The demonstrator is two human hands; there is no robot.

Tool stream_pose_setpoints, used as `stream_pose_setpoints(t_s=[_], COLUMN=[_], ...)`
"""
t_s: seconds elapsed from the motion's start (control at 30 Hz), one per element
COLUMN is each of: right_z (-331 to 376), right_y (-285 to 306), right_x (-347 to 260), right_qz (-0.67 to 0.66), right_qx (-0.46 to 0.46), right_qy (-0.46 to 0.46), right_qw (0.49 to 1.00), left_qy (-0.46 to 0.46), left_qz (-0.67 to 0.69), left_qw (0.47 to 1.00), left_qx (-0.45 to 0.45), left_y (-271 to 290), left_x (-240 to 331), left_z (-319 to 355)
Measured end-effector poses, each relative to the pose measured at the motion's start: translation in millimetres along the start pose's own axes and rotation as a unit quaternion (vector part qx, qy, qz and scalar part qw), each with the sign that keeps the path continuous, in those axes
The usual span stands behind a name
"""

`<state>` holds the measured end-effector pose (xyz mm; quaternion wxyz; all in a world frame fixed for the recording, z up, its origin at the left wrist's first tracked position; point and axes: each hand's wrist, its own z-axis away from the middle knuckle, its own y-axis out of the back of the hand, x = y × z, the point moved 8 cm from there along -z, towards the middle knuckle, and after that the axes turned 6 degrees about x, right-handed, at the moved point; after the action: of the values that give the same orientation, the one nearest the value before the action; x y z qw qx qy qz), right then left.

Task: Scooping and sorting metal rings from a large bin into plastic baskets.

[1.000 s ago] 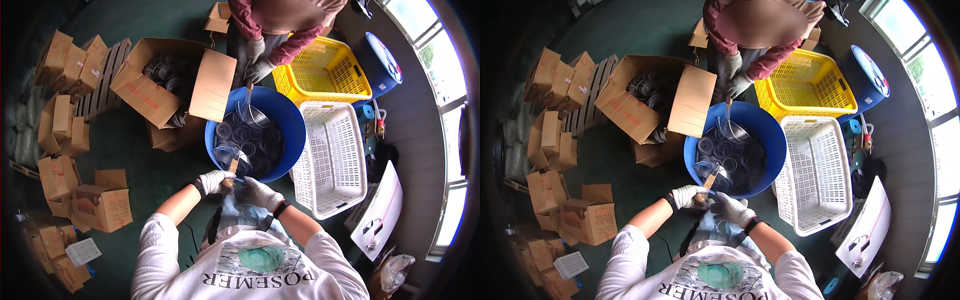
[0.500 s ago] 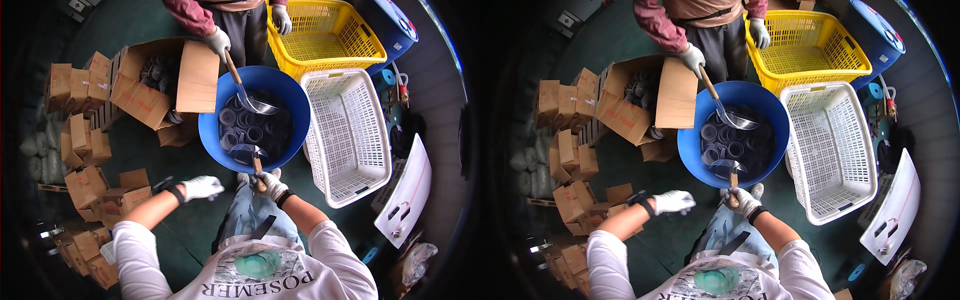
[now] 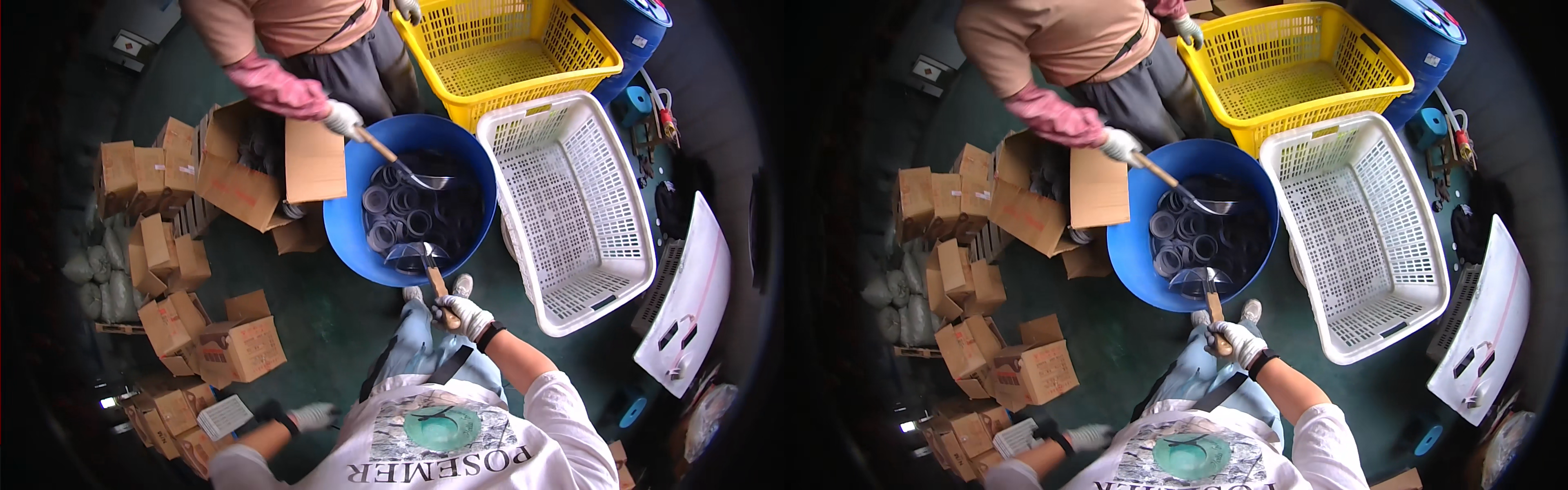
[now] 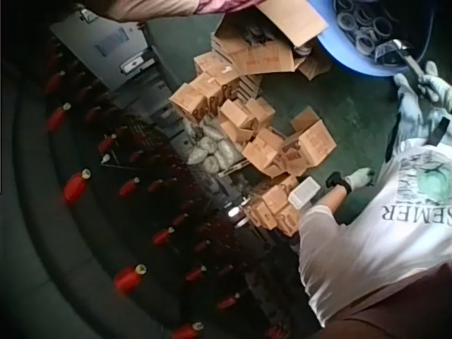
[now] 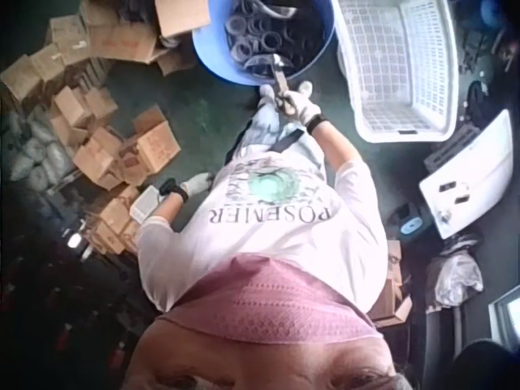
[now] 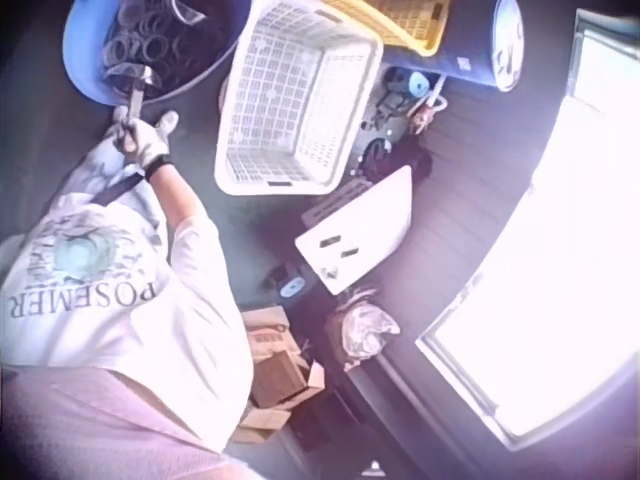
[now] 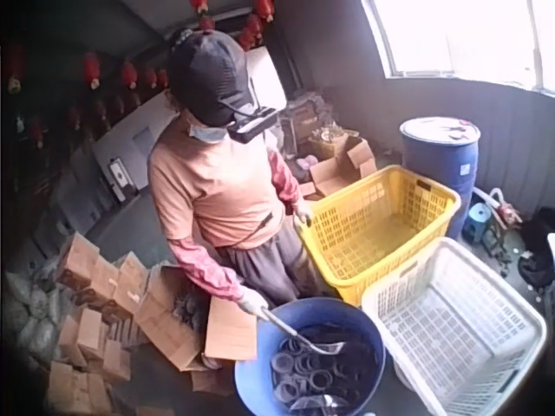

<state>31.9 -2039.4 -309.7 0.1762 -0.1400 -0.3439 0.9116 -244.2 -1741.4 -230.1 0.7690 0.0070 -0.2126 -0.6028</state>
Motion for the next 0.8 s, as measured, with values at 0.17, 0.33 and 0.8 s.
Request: stream_pose_setpoints(t_s=[0.17,0.33,0.8], right_z=[-10.0,-8.1,43.0], right_y=[17.5,13.2,-8.8], right_x=[8.4,7.4,-25.3], right_qz=[-0.014,0.024,0.039], right_qx=[0.006,-0.019,0.053], right_qy=[-0.015,0.002,0.005], right_qw=[1.0,1.0,0.998], left_qy=[0.023,0.071,-0.026], left_qz=[0.237,0.175,-0.101], left_qw=[0.968,0.981,0.905], left_qx=[0.08,-0.033,0.411], left_y=[-97.9,-136.8,389.9], left_x=[4.9,-32.1,87.2], left_z=[11.8,60.6,77.9])
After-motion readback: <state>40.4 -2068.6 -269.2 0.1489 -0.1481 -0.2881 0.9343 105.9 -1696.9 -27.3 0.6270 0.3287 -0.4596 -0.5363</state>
